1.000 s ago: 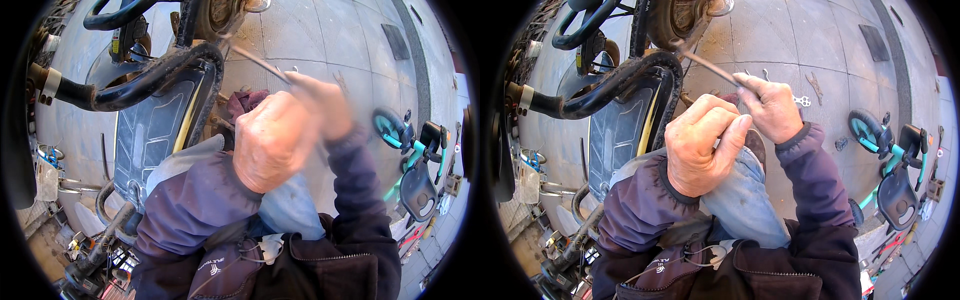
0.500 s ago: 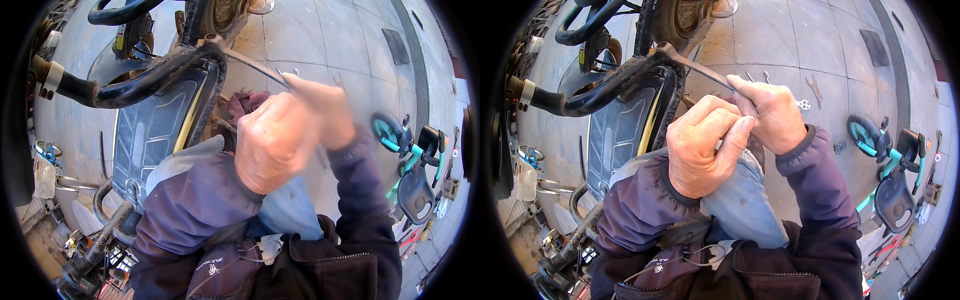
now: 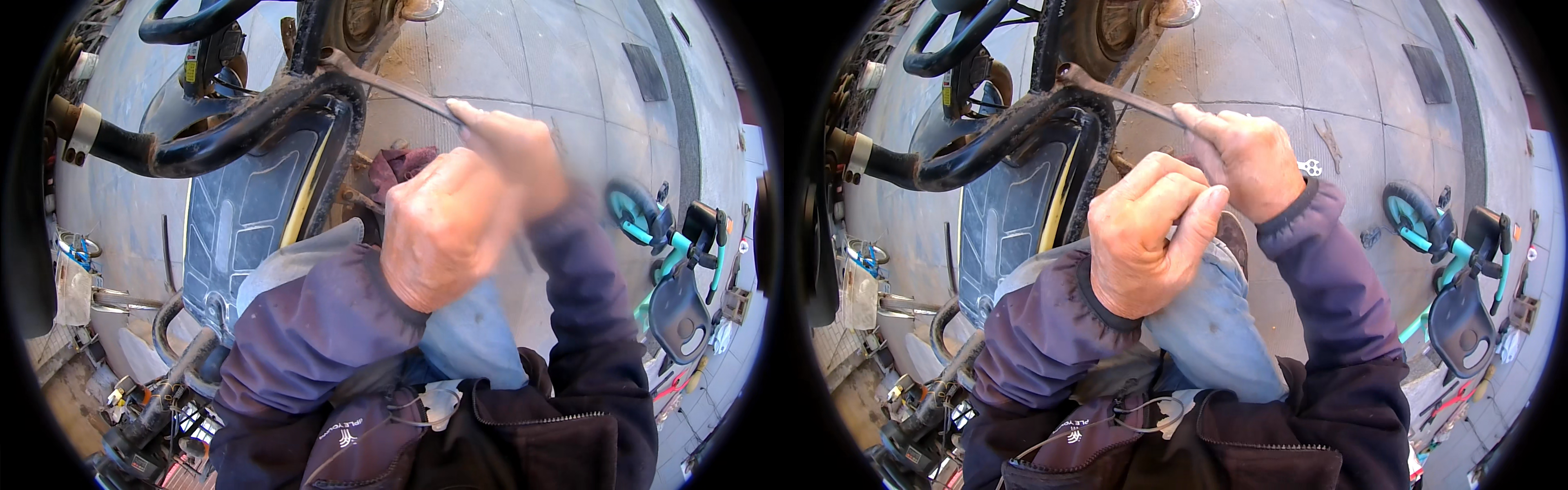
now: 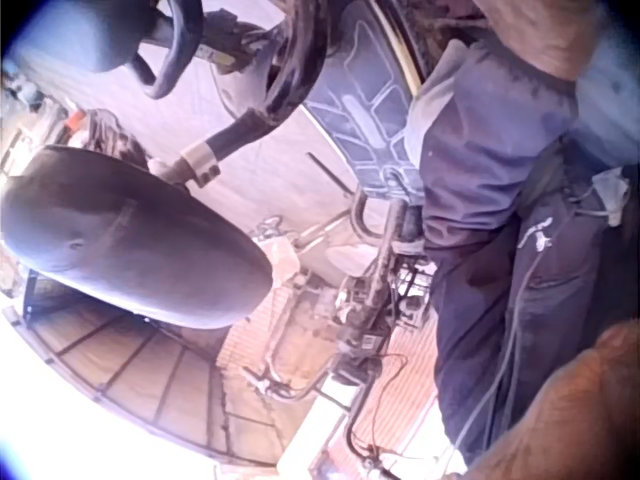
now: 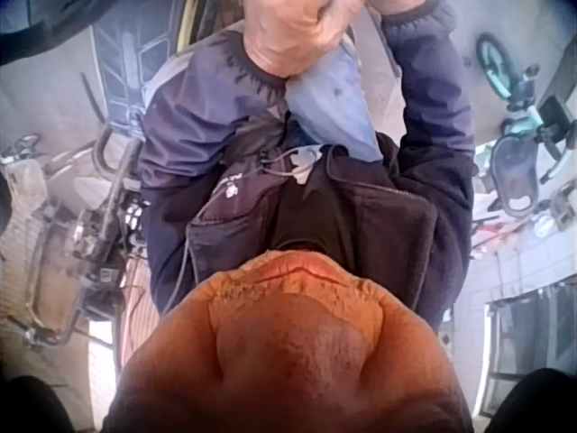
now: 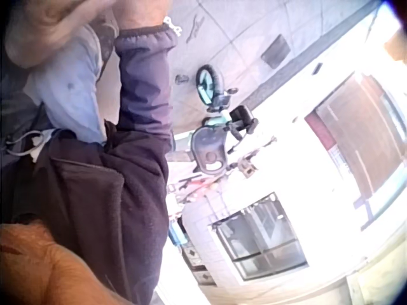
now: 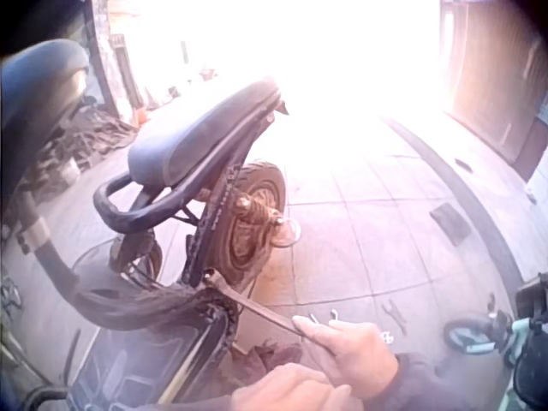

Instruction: The person sits on the floor and uses a wrench to tighten a bolt on the rear suspension of a scooter. They repeatedly adjust the tool and apply force to secure the component.

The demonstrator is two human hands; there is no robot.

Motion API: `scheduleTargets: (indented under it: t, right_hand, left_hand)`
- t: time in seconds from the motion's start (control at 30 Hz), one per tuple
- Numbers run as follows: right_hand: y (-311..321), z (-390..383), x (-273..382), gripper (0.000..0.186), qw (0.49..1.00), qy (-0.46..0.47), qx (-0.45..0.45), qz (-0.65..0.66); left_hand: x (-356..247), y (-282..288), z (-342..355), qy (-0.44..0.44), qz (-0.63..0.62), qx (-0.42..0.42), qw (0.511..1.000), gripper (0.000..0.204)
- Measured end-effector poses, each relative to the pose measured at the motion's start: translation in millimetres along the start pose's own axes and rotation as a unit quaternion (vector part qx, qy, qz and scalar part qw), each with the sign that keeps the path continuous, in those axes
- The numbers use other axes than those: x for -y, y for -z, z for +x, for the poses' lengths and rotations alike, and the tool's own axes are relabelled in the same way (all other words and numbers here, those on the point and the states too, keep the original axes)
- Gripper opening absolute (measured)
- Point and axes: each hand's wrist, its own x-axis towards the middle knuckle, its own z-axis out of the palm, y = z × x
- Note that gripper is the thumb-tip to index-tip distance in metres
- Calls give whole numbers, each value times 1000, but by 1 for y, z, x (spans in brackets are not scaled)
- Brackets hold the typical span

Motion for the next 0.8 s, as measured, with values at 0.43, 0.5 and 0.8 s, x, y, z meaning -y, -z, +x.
scheduleTargets:
  t: [0.43, 0.5, 0.8]
  right_hand:
    - [-20, 37, 23, 28, 950, -225, 49, 208]
    - [-12, 42, 26, 27, 955, -173, 59, 232]
    - [-16, 37, 9, 29, 974, -175, 54, 133]
  left_hand:
    - [-3, 9, -1, -30, -19, -18, 999, 9]
    - [-7, 12, -2, -22, -32, -23, 999, 9]
    - [-6, 18, 0, -29, -9, -5, 1000, 8]
